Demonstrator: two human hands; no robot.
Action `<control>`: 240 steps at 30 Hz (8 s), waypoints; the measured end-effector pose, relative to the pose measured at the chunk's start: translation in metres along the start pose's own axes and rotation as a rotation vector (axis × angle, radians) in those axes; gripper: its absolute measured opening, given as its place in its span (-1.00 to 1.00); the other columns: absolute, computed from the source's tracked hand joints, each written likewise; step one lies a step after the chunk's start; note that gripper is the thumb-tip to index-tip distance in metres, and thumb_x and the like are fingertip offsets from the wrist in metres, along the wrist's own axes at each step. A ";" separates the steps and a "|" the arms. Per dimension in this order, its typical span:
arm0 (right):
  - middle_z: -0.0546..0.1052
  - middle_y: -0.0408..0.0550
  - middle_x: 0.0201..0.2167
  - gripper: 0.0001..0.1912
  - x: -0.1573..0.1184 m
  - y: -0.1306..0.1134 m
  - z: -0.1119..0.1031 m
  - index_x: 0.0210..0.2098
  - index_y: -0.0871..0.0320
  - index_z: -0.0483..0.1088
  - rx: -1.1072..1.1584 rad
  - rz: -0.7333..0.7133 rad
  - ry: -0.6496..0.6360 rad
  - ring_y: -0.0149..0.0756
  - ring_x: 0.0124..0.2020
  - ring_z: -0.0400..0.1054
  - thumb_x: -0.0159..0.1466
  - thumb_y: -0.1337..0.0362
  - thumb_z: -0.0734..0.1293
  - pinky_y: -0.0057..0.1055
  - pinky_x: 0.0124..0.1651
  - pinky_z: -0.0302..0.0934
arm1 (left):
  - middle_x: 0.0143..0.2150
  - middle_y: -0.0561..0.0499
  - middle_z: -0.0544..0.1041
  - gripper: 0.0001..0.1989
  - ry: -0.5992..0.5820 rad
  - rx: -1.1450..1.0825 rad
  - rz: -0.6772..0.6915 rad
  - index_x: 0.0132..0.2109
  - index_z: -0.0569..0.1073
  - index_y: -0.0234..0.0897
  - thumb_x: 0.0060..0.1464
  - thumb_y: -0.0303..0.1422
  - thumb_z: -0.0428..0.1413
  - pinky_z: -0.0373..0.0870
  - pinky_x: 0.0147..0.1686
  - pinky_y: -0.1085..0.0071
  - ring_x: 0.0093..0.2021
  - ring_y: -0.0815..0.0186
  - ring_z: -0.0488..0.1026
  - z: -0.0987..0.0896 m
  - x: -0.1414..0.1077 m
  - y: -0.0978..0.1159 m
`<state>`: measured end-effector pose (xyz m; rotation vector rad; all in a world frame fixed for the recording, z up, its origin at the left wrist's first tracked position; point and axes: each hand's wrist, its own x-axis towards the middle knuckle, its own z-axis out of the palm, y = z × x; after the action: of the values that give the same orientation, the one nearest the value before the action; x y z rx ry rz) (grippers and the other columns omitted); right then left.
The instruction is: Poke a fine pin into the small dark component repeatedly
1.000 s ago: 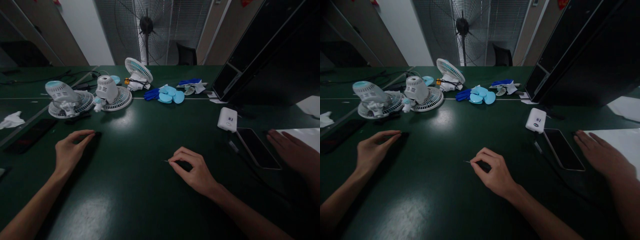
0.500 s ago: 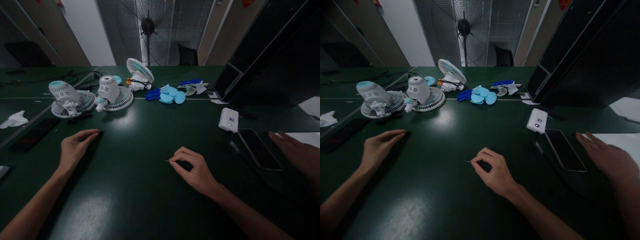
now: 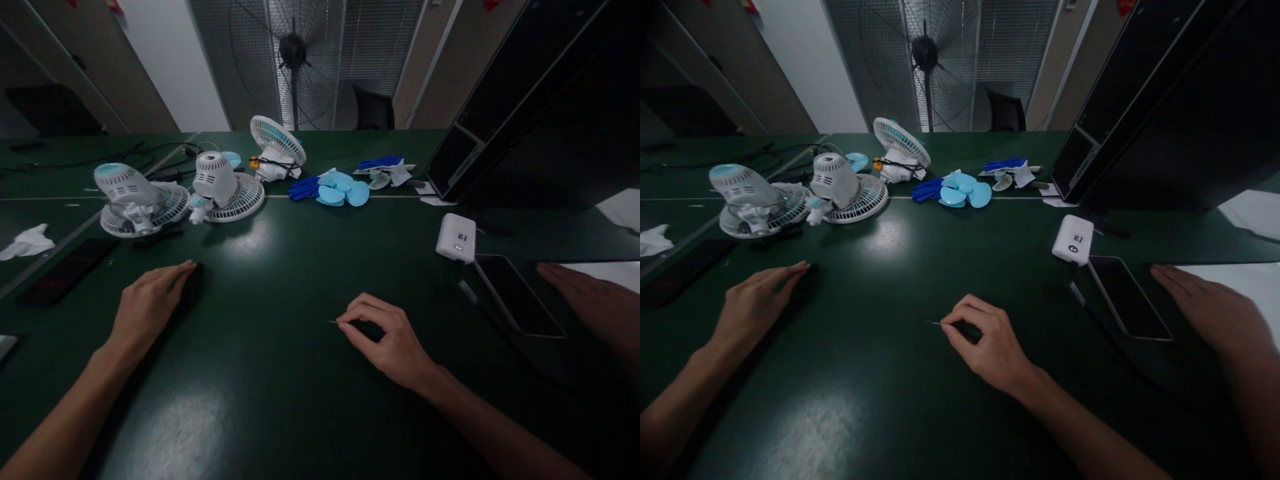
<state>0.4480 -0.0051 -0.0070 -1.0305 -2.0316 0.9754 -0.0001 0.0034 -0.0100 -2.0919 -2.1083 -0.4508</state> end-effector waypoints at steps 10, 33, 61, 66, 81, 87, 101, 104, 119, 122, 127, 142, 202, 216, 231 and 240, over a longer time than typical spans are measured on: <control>0.54 -0.09 -0.23 -0.88 0.000 -0.002 0.002 -0.17 0.10 0.57 -0.067 -0.037 0.004 -0.29 -0.23 0.48 0.39 0.39 0.38 -0.31 -0.17 0.34 | 0.07 -0.01 0.63 -0.77 -0.199 -0.618 0.471 0.12 0.53 -0.11 0.41 -0.33 0.07 0.53 0.07 0.31 0.05 0.27 0.58 0.020 -0.031 0.141; 0.55 -0.07 -0.22 -0.87 -0.004 -0.004 0.009 -0.15 0.09 0.57 -0.232 -0.104 -0.029 -0.30 -0.30 0.48 0.38 0.37 0.36 -0.35 -0.26 0.33 | -0.02 -0.02 0.55 -0.84 -0.443 -0.842 0.377 0.02 0.56 -0.14 0.32 -0.34 0.19 0.43 0.03 0.24 0.02 0.21 0.46 0.018 -0.028 0.189; 0.57 -0.07 -0.19 -0.85 -0.006 -0.012 0.025 -0.09 0.07 0.56 -0.231 -0.163 0.004 -0.31 -0.27 0.51 0.41 0.34 0.34 -0.37 -0.27 0.34 | -0.08 0.01 0.56 -0.84 -0.424 -0.783 0.432 -0.03 0.54 -0.16 0.26 -0.44 0.22 0.32 0.00 0.20 -0.04 0.20 0.43 0.017 -0.030 0.191; 0.56 -0.07 -0.24 -0.85 -0.006 -0.013 0.022 -0.13 0.07 0.57 -0.165 -0.148 0.057 -0.29 -0.29 0.50 0.39 0.37 0.35 -0.34 -0.26 0.36 | -0.05 -0.01 0.55 -0.83 -0.416 -0.772 0.417 0.03 0.52 -0.16 0.31 -0.41 0.18 0.37 0.00 0.24 -0.02 0.21 0.44 0.012 -0.032 0.192; 0.54 -0.07 -0.28 -0.91 -0.003 -0.006 0.011 -0.20 0.08 0.59 0.104 0.011 0.285 -0.28 -0.31 0.45 0.38 0.33 0.40 -0.34 -0.32 0.35 | 0.05 -0.18 0.54 -0.59 -0.097 -0.171 -0.057 0.10 0.54 -0.32 0.34 -0.12 0.04 0.41 0.00 0.16 0.03 0.01 0.47 0.016 0.039 0.024; 0.53 -0.08 -0.28 -0.91 -0.003 -0.007 0.010 -0.21 0.08 0.59 0.129 0.018 0.301 -0.29 -0.32 0.44 0.38 0.33 0.40 -0.35 -0.34 0.31 | 0.22 -0.23 0.46 -0.57 0.125 -0.048 0.001 0.21 0.48 -0.31 0.35 -0.16 0.06 0.28 0.15 -0.02 0.20 -0.11 0.35 -0.002 0.030 0.043; 0.53 -0.08 -0.30 -0.91 -0.001 -0.004 0.012 -0.25 0.10 0.58 0.134 0.050 0.318 -0.28 -0.31 0.44 0.38 0.33 0.40 -0.33 -0.32 0.26 | -0.10 -0.05 0.56 -0.81 -0.429 -0.596 0.819 0.01 0.53 -0.19 0.44 -0.33 0.03 0.38 -0.07 0.30 -0.10 0.25 0.47 0.010 -0.033 0.173; 0.53 -0.07 -0.28 -0.91 -0.002 -0.005 0.010 -0.22 0.09 0.59 0.142 0.074 0.286 -0.29 -0.32 0.43 0.39 0.31 0.39 -0.34 -0.34 0.26 | -0.06 -0.04 0.56 -0.79 -0.398 -0.572 0.626 -0.01 0.54 -0.18 0.45 -0.30 0.01 0.39 0.00 0.30 -0.04 0.24 0.48 0.012 -0.012 0.146; 0.54 -0.08 -0.27 -0.91 -0.003 -0.004 0.010 -0.21 0.07 0.59 0.149 0.082 0.260 -0.30 -0.32 0.43 0.39 0.30 0.39 -0.33 -0.33 0.28 | 0.02 -0.11 0.60 -0.53 -0.159 -0.300 0.206 0.00 0.64 -0.18 0.33 0.05 0.03 0.46 0.00 0.25 -0.01 0.10 0.55 0.015 0.029 0.044; 0.54 -0.08 -0.27 -0.91 -0.004 -0.005 0.010 -0.21 0.07 0.59 0.158 0.087 0.258 -0.30 -0.32 0.44 0.39 0.29 0.40 -0.34 -0.33 0.29 | 0.06 -0.12 0.60 -0.51 -0.191 -0.277 0.250 0.00 0.64 -0.16 0.33 0.07 0.00 0.46 0.05 0.21 0.01 0.08 0.56 0.015 0.029 0.040; 0.54 -0.08 -0.28 -0.91 -0.004 -0.006 0.009 -0.22 0.08 0.59 0.157 0.088 0.254 -0.29 -0.32 0.44 0.39 0.29 0.40 -0.34 -0.35 0.30 | 0.05 -0.12 0.62 -0.56 -0.199 -0.272 0.217 -0.01 0.62 -0.17 0.31 0.03 0.03 0.46 0.08 0.21 0.03 0.08 0.56 0.015 0.030 0.037; 0.54 -0.09 -0.27 -0.91 -0.003 -0.007 0.009 -0.22 0.08 0.60 0.155 0.086 0.250 -0.29 -0.31 0.45 0.38 0.30 0.40 -0.34 -0.32 0.30 | -0.03 -0.11 0.69 -0.48 0.217 -0.498 -0.454 0.15 0.59 -0.24 0.14 -0.06 0.23 0.54 -0.01 0.26 -0.05 0.10 0.65 -0.001 0.034 -0.010; 0.58 -0.05 -0.26 -0.91 0.004 -0.014 0.006 -0.21 0.10 0.60 0.133 0.107 0.232 -0.25 -0.28 0.49 0.38 0.30 0.40 -0.32 -0.28 0.34 | 0.03 -0.15 0.68 -0.46 -0.197 -0.583 -0.514 0.05 0.62 -0.33 0.01 -0.07 0.33 0.51 0.01 0.14 0.02 0.01 0.59 -0.004 0.059 -0.025; 0.58 -0.05 -0.21 -0.88 0.000 -0.014 0.008 -0.14 0.10 0.59 -0.011 0.014 0.073 -0.26 -0.21 0.51 0.40 0.34 0.38 -0.32 -0.14 0.39 | -0.01 -0.08 0.63 -0.78 -0.363 -0.726 0.239 -0.01 0.60 -0.14 0.32 -0.21 0.14 0.48 0.04 0.20 0.00 0.16 0.56 0.003 -0.016 0.127; 0.56 -0.08 -0.19 -0.89 -0.015 -0.009 0.007 -0.16 0.09 0.57 -0.172 -0.048 -0.063 -0.31 -0.25 0.50 0.36 0.36 0.38 -0.36 -0.18 0.35 | -0.06 0.02 0.57 -0.86 -0.484 -0.799 0.374 -0.01 0.49 -0.16 0.29 -0.36 0.18 0.28 -0.01 0.24 -0.05 0.22 0.46 0.003 -0.038 0.187; 0.56 -0.08 -0.21 -0.89 -0.012 -0.013 0.012 -0.15 0.10 0.57 -0.150 -0.072 -0.043 -0.30 -0.26 0.49 0.36 0.38 0.39 -0.36 -0.20 0.35 | -0.05 0.04 0.57 -0.88 -0.501 -0.826 0.362 -0.01 0.52 -0.12 0.33 -0.31 0.18 0.26 0.02 0.24 -0.02 0.22 0.45 0.005 -0.037 0.186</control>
<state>0.4391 -0.0251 -0.0048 -1.0137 -2.1894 0.8246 0.1860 -0.0321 -0.0048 -3.2669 -1.8473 -0.9469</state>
